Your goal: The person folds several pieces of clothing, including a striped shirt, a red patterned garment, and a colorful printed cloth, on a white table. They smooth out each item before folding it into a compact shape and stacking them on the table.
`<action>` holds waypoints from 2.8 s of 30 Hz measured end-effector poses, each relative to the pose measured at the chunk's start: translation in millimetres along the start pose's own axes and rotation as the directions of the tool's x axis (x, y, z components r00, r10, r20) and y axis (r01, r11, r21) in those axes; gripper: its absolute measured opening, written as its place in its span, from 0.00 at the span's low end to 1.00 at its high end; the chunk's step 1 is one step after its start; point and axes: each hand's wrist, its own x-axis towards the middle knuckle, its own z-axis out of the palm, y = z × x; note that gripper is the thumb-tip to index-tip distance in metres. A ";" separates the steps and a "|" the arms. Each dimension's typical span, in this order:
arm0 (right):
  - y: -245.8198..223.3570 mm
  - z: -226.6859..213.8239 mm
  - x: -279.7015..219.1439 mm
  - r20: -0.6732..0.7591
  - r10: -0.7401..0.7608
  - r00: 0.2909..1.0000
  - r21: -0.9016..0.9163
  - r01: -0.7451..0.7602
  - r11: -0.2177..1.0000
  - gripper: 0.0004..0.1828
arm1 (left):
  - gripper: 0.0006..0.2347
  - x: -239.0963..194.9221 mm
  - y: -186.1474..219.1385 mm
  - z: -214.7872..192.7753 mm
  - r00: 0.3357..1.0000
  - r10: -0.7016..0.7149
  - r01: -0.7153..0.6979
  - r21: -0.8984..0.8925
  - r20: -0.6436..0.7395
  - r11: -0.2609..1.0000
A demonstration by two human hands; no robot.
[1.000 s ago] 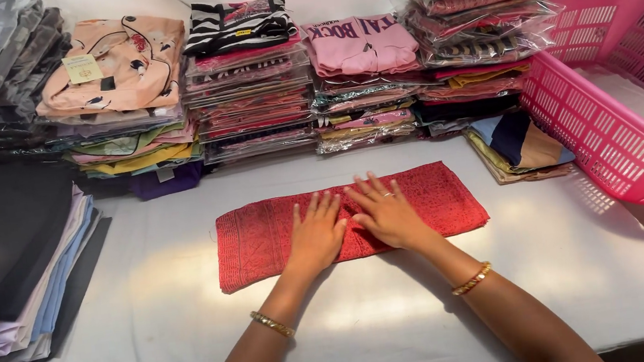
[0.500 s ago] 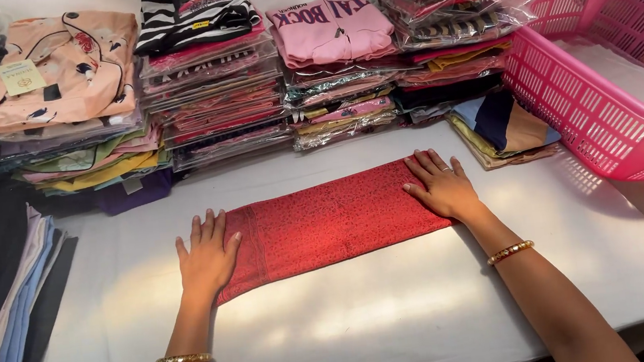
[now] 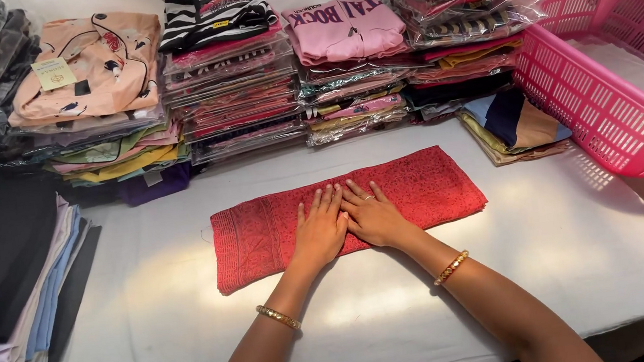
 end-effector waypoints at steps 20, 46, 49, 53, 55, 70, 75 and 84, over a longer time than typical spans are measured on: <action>148.0 -37.6 -57.1 -0.089 0.291 0.953 -0.062 -0.297 0.953 0.43 | 0.30 -61.2 -147.4 -53.9 0.947 -0.296 0.315 0.192 -0.122 0.929; 48.0 -33.4 -22.3 0.011 0.051 0.999 0.056 -0.052 0.997 0.42 | 0.30 -28.5 -41.2 -33.5 0.990 -0.095 0.085 0.101 0.101 0.991; 123.7 -44.3 -52.5 -0.058 0.254 0.965 -0.027 -0.256 0.966 0.42 | 0.30 -52.0 -111.5 -46.2 0.984 -0.169 0.174 0.089 -0.056 0.981; 162.2 -41.3 -71.5 -0.107 0.364 0.925 -0.016 -0.368 0.930 0.41 | 0.29 -64.3 -143.9 -48.8 0.959 -0.254 0.272 0.164 -0.123 0.948; 166.3 -39.2 -74.4 -0.116 0.366 0.923 -0.033 -0.372 0.928 0.41 | 0.29 -66.4 -143.9 -47.3 0.954 -0.266 0.287 0.166 -0.138 0.943; 119.9 -64.0 -161.8 -0.304 0.107 0.947 0.143 -0.065 0.988 0.30 | 0.25 -148.7 -110.7 -104.6 0.998 0.054 -0.057 0.145 0.025 0.988; 116.6 -67.8 -158.0 -0.431 0.189 0.882 0.064 -0.179 0.982 0.19 | 0.18 -143.7 -127.9 -89.7 0.966 0.040 0.000 0.155 -0.255 0.988; 137.9 -64.1 -142.7 -0.415 0.445 0.794 0.529 -0.187 0.828 0.12 | 0.16 -125.7 -158.0 -87.0 0.912 -0.044 -0.075 -0.273 -0.408 0.959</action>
